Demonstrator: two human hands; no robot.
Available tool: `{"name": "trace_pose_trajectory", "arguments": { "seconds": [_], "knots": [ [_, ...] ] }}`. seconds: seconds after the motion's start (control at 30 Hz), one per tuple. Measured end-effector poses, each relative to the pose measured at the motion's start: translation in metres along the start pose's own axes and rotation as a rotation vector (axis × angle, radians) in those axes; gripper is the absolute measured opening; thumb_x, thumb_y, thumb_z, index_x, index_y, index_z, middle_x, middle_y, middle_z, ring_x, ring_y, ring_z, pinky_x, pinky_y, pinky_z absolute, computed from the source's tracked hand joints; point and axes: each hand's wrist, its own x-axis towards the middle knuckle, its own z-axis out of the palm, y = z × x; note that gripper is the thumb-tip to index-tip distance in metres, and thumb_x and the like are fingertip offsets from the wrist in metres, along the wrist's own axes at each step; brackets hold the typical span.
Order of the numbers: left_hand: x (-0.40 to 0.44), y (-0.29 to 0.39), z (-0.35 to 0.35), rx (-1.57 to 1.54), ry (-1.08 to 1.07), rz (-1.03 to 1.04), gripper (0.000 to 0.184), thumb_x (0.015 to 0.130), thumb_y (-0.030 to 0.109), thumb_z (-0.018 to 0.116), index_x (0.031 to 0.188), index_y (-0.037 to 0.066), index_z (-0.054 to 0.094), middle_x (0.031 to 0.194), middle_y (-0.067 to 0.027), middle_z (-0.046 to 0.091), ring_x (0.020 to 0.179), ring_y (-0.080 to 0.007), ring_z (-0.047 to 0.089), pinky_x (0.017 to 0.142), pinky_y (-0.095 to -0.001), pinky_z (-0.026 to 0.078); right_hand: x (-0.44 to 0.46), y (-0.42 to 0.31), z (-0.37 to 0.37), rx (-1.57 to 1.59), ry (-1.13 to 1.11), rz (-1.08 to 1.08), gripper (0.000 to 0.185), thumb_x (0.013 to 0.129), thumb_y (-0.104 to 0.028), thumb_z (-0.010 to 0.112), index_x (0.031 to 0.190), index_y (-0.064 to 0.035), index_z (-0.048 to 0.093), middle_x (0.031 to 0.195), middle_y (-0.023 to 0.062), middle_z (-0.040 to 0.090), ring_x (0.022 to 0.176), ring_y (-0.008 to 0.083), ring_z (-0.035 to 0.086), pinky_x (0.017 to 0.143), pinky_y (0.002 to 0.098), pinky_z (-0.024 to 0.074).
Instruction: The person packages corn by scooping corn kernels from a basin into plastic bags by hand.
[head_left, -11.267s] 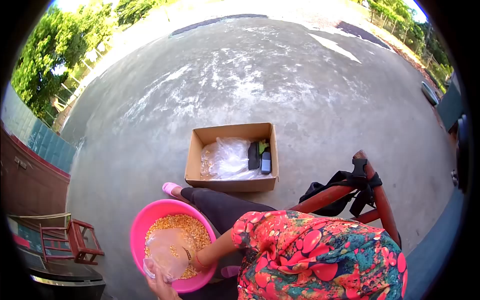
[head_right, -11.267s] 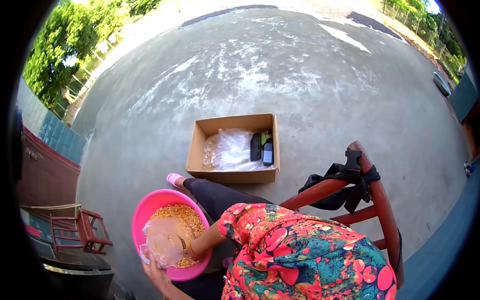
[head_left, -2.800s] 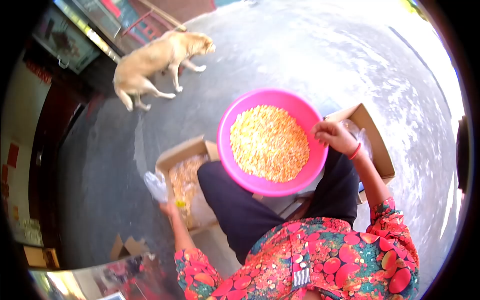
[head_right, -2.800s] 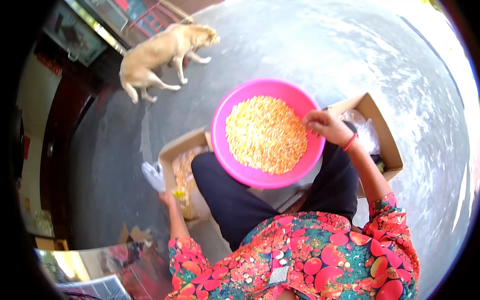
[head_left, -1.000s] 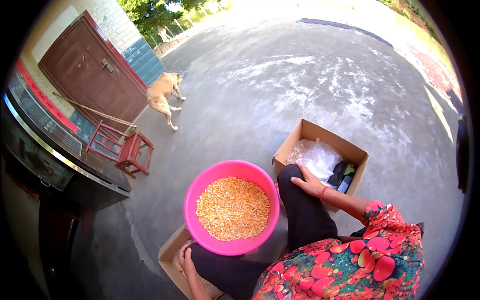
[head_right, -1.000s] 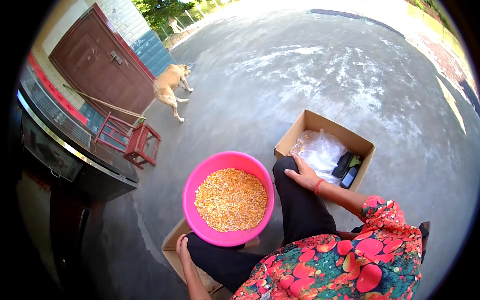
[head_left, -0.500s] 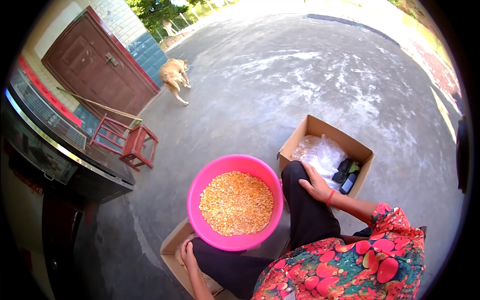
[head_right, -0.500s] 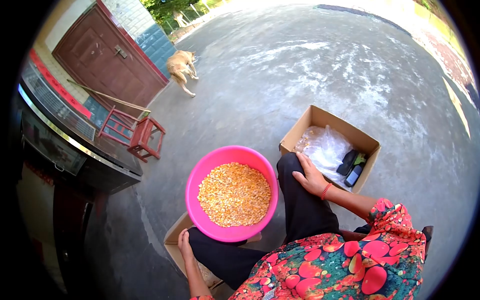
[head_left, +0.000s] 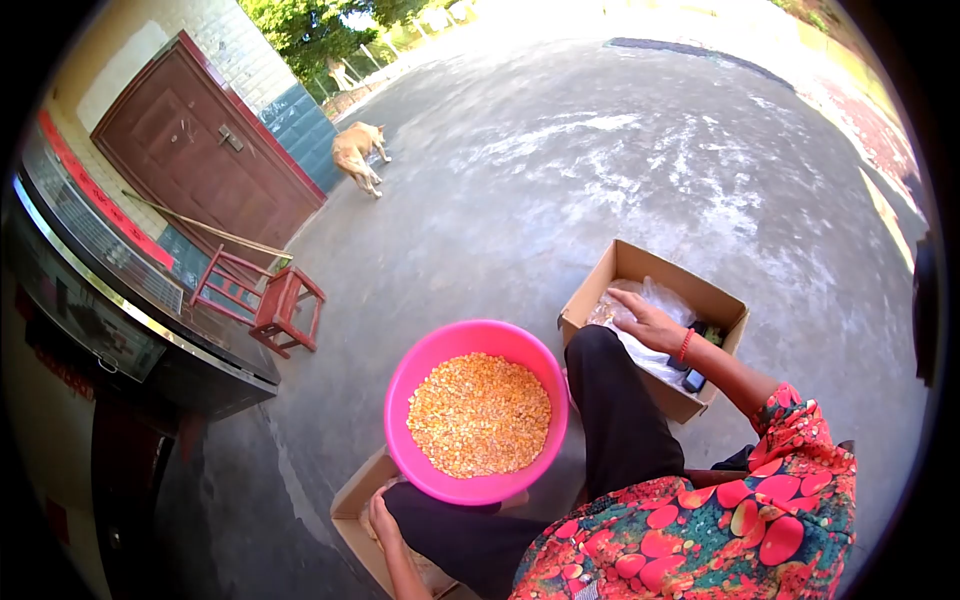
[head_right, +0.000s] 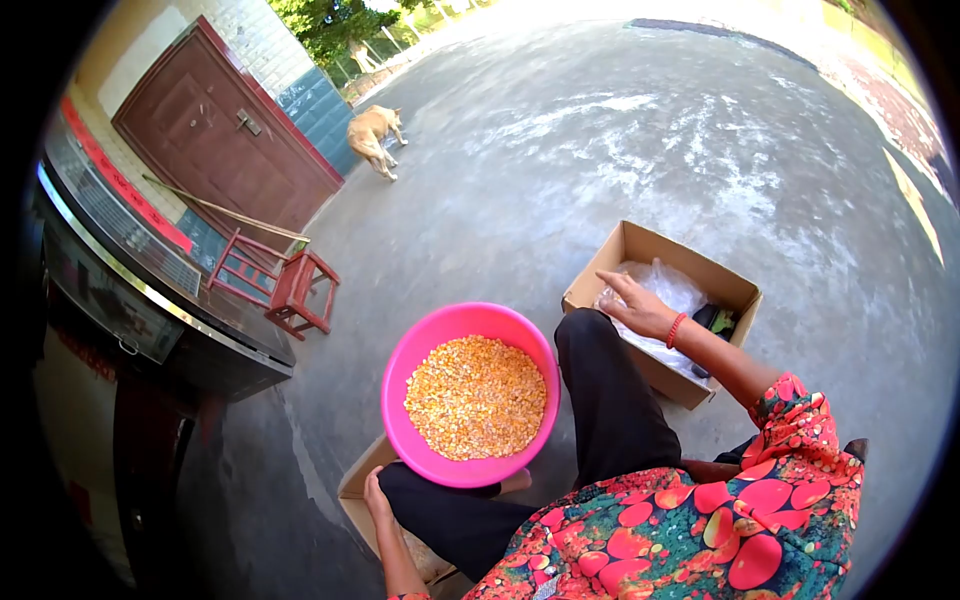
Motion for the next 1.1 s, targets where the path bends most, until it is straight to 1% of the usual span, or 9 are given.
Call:
{"name": "trace_pose_trajectory", "arguments": {
  "seconds": [0.17,0.27,0.3,0.33,0.4,0.53,0.6,0.7,1.1],
  "knots": [
    [0.003,-0.020,-0.006,0.008,0.035,-0.034,0.033,0.086,0.019,0.037,0.096,-0.003,0.059,0.100,-0.0120,0.057,0.097,-0.0222,0.051,0.088,-0.0309,0.036,0.022,-0.018,-0.054,0.092,0.429,-0.124,0.047,0.085,-0.014,0.044,0.130,-0.0057,0.033,0.127,0.0171,0.039,0.117,0.0277,0.040,0.095,0.0329,0.0331],
    [0.003,-0.018,-0.004,0.025,0.034,-0.013,0.033,0.085,0.018,0.037,0.095,-0.004,0.059,0.099,-0.0118,0.058,0.097,-0.0225,0.051,0.088,-0.0312,0.036,0.024,0.010,-0.026,0.053,0.703,-0.102,0.045,0.084,-0.012,0.044,0.128,-0.0036,0.036,0.125,0.0178,0.042,0.117,0.0288,0.039,0.098,0.0334,0.0302],
    [0.002,-0.016,-0.002,0.023,0.024,-0.017,0.033,0.085,0.018,0.037,0.095,-0.004,0.059,0.099,-0.0118,0.058,0.097,-0.0225,0.051,0.088,-0.0312,0.036,0.020,0.023,0.012,0.027,0.637,-0.111,0.046,0.084,-0.017,0.045,0.126,-0.0012,0.036,0.123,0.0199,0.043,0.118,0.0303,0.039,0.099,0.0339,0.0286],
    [0.001,-0.011,0.003,0.035,0.030,-0.022,0.033,0.085,0.018,0.037,0.095,-0.004,0.059,0.099,-0.0119,0.058,0.096,-0.0227,0.051,0.088,-0.0313,0.036,0.007,0.033,0.058,-0.019,0.084,0.103,0.051,0.086,-0.028,0.046,0.127,0.0002,0.034,0.124,0.0217,0.042,0.119,0.0310,0.037,0.100,0.0339,0.0272],
    [0.005,0.002,0.011,0.048,0.026,-0.017,0.033,0.085,0.018,0.036,0.096,-0.004,0.059,0.099,-0.0120,0.058,0.096,-0.0229,0.051,0.088,-0.0314,0.036,0.000,0.031,0.072,0.278,-0.024,0.181,0.059,0.087,-0.041,0.041,0.129,-0.0005,0.032,0.128,0.0223,0.038,0.121,0.0310,0.035,0.101,0.0327,0.0262],
    [-0.002,0.010,0.013,0.010,0.013,-0.025,0.033,0.085,0.018,0.036,0.098,-0.004,0.058,0.099,-0.0118,0.057,0.095,-0.0214,0.052,0.087,-0.0307,0.037,-0.004,0.023,0.083,0.210,0.010,0.162,0.057,0.086,-0.039,0.043,0.127,-0.0001,0.034,0.126,0.0215,0.041,0.119,0.0301,0.038,0.100,0.0326,0.0279],
    [0.003,0.002,0.010,0.057,-0.001,0.022,0.032,0.086,0.022,0.038,0.100,-0.001,0.056,0.095,-0.0091,0.056,0.087,-0.0179,0.054,0.079,-0.0290,0.043,-0.004,0.027,0.089,0.213,0.075,0.112,0.056,0.086,-0.037,0.044,0.126,0.0001,0.035,0.125,0.0215,0.042,0.118,0.0298,0.039,0.099,0.0327,0.0289],
    [-0.002,0.009,0.012,-0.111,0.001,-0.072,0.032,0.087,0.023,0.039,0.100,-0.001,0.056,0.095,-0.0089,0.056,0.087,-0.0180,0.054,0.079,-0.0293,0.043,-0.007,0.029,0.084,0.188,0.097,0.132,0.055,0.086,-0.036,0.045,0.126,0.0008,0.035,0.125,0.0218,0.042,0.117,0.0301,0.039,0.099,0.0325,0.0292],
    [-0.006,0.022,0.015,-0.004,0.006,-0.017,0.033,0.087,0.023,0.038,0.100,-0.001,0.056,0.095,-0.0089,0.056,0.088,-0.0177,0.053,0.079,-0.0292,0.042,-0.028,0.020,0.083,0.038,0.137,0.026,0.056,0.086,-0.030,0.044,0.130,0.0005,0.026,0.128,0.0230,0.035,0.120,0.0343,0.034,0.100,0.0361,0.0283]
  ]
}}
